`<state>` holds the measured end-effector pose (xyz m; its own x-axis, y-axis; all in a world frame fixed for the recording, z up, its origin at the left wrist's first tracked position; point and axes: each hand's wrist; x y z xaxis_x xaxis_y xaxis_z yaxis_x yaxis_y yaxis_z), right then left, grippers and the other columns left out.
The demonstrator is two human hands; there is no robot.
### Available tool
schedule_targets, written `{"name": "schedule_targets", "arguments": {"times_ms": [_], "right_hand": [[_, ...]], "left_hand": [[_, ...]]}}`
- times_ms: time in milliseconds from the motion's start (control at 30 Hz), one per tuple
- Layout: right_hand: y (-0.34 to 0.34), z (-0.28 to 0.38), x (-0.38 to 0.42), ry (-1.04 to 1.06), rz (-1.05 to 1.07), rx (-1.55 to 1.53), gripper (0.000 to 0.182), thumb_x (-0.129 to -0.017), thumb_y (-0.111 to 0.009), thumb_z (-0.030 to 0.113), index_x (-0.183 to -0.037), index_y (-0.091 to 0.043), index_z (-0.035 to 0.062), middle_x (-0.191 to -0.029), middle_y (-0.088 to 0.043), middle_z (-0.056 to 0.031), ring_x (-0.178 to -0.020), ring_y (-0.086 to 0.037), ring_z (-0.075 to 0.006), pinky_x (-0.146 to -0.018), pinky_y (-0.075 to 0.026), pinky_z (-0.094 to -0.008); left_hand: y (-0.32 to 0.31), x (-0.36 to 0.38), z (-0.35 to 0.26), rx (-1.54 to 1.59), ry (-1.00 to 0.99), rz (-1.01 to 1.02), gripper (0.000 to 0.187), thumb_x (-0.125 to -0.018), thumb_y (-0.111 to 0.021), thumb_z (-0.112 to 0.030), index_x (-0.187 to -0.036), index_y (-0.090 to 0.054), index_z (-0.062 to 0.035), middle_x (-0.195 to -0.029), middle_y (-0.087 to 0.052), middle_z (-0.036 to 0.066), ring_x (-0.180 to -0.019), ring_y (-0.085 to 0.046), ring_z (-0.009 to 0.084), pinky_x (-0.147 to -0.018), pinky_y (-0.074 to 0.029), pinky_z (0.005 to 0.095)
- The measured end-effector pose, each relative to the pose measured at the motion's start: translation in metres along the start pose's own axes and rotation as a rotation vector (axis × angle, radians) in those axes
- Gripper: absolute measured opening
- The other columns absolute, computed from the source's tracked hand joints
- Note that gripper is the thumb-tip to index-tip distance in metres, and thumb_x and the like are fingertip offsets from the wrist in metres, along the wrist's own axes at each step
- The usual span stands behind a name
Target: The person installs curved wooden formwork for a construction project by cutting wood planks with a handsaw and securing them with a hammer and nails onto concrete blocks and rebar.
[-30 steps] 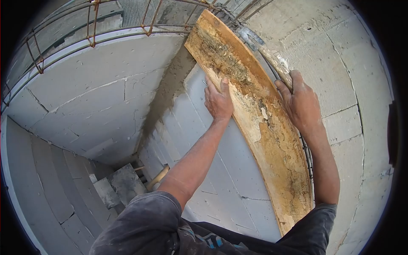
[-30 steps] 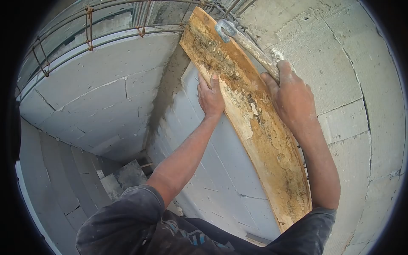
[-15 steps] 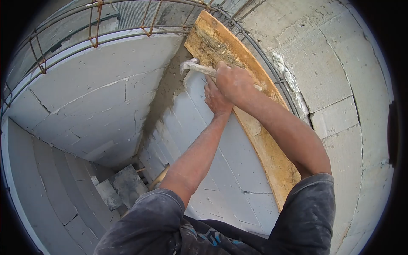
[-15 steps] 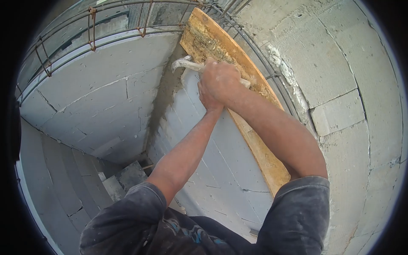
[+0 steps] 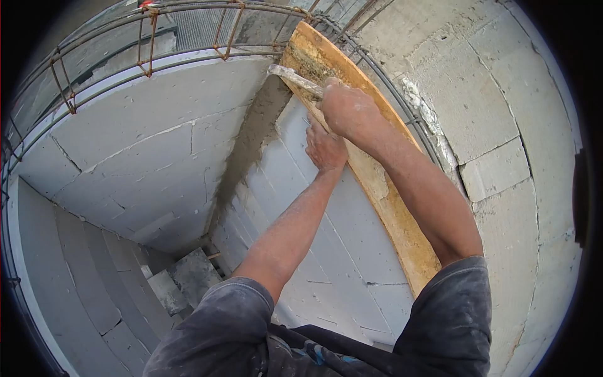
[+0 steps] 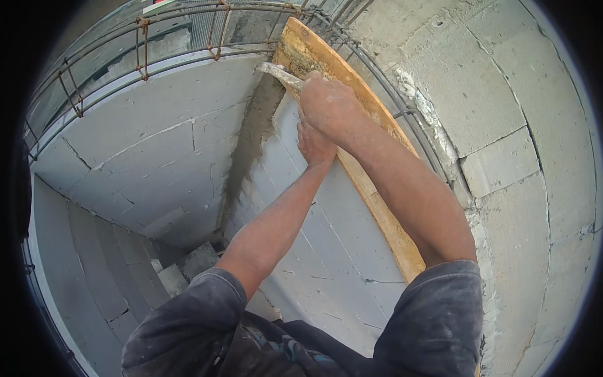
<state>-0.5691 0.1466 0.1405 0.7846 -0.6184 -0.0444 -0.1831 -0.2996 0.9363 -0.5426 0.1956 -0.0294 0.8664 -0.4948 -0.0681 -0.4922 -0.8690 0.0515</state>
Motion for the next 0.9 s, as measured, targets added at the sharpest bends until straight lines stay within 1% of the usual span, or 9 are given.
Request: {"name": "schedule_targets", "arguments": {"times_ms": [200,267,367,533,600,700,767,833,900], "right_hand": [[0.017,-0.006,0.128,-0.306,-0.227,-0.408,0.041,-0.098,-0.058,0.032,-0.110,-0.054,-0.0072,-0.082,-0.067,-0.0296,-0.080,-0.069,-0.0420,-0.075,-0.054,-0.0483],[0.005,-0.016,0.187,-0.450,-0.293,-0.738,0.044,-0.097,-0.061,0.035,-0.106,-0.054,-0.0070,-0.073,-0.064,-0.0209,-0.068,-0.066,-0.0323,-0.069,-0.054,-0.0424],[-0.048,-0.037,0.283,-0.540,-0.754,-1.048,0.033,-0.099,-0.062,0.034,-0.094,-0.054,0.0024,-0.057,-0.051,-0.0007,-0.044,-0.048,-0.0061,-0.040,-0.039,-0.0218],[-0.092,-0.074,0.424,-0.966,-1.212,-0.817,0.023,-0.105,-0.049,0.018,-0.086,-0.045,0.0052,-0.051,-0.039,0.0007,-0.042,-0.037,-0.0083,-0.044,-0.038,-0.0250],[-0.101,-0.081,0.445,-1.211,-1.250,-0.613,0.023,-0.102,-0.047,0.018,-0.082,-0.045,0.0070,-0.052,-0.039,0.0001,-0.048,-0.040,-0.0099,-0.047,-0.039,-0.0263],[-0.127,-0.101,0.454,-1.076,-1.536,-0.668,0.036,-0.094,-0.068,0.022,-0.073,-0.041,0.0109,-0.051,-0.034,0.0007,-0.040,-0.034,-0.0130,-0.039,-0.033,-0.0309],[-0.205,-0.124,0.555,-0.916,-1.570,-0.967,0.041,-0.095,-0.068,0.029,-0.070,-0.041,0.0115,-0.049,-0.035,-0.0005,-0.037,-0.035,-0.0136,-0.036,-0.033,-0.0324],[-0.140,-0.102,0.446,-1.058,-1.575,-0.632,0.037,-0.091,-0.073,0.030,-0.079,-0.046,0.0091,-0.051,-0.039,-0.0049,-0.038,-0.036,-0.0172,-0.035,-0.040,-0.0363],[-0.153,-0.110,0.450,-1.109,-1.552,-0.604,0.037,-0.092,-0.072,0.031,-0.078,-0.045,0.0091,-0.051,-0.039,-0.0047,-0.038,-0.036,-0.0170,-0.036,-0.040,-0.0360]], "left_hand": [[0.004,0.003,-0.012,0.082,0.077,-0.038,0.079,-0.102,-0.040,-0.053,-0.153,-0.021,0.0034,-0.128,-0.050,0.023,-0.119,-0.052,0.0386,-0.095,-0.041,0.0510],[0.004,0.003,-0.014,0.079,0.062,-0.073,0.079,-0.103,-0.037,-0.055,-0.154,-0.021,0.0034,-0.126,-0.050,0.023,-0.117,-0.052,0.0385,-0.095,-0.041,0.0509],[0.004,0.001,-0.015,0.073,0.018,-0.099,0.077,-0.104,-0.036,-0.052,-0.154,-0.020,0.0035,-0.126,-0.049,0.025,-0.117,-0.051,0.0396,-0.097,-0.040,0.0512],[-0.006,-0.004,-0.006,0.017,-0.269,-0.210,0.068,-0.106,-0.035,-0.043,-0.152,-0.024,0.0055,-0.147,-0.038,0.029,-0.128,-0.043,0.0444,-0.108,-0.033,0.0515],[-0.007,-0.010,-0.002,0.067,-0.412,-0.203,0.063,-0.107,-0.033,-0.039,-0.152,-0.027,0.0053,-0.139,-0.043,0.028,-0.125,-0.045,0.0421,-0.107,-0.035,0.0476],[-0.006,-0.010,-0.003,0.095,-0.519,-0.166,0.061,-0.108,-0.030,-0.038,-0.149,-0.032,0.0071,-0.139,-0.045,0.026,-0.125,-0.046,0.0364,-0.107,-0.036,0.0425],[-0.004,-0.013,-0.002,0.077,-0.630,-0.149,0.063,-0.108,-0.028,-0.040,-0.149,-0.031,0.0081,-0.140,-0.045,0.025,-0.124,-0.047,0.0335,-0.107,-0.036,0.0416],[-0.010,-0.019,-0.001,0.162,-0.669,-0.148,0.068,-0.108,-0.028,-0.044,-0.149,-0.029,0.0096,-0.138,-0.045,0.023,-0.127,-0.045,0.0310,-0.108,-0.034,0.0410],[-0.015,-0.022,0.002,0.329,-0.655,-0.122,0.071,-0.107,-0.028,-0.047,-0.149,-0.029,0.0108,-0.135,-0.046,0.024,-0.132,-0.040,0.0309,-0.112,-0.030,0.0413]]}}
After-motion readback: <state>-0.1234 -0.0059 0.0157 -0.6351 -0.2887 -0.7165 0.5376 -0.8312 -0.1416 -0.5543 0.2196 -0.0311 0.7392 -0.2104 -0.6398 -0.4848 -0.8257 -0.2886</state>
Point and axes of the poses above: each hand's wrist, its own x-axis away from the middle knuckle, its own y-axis out of the back of the hand, z = x × y
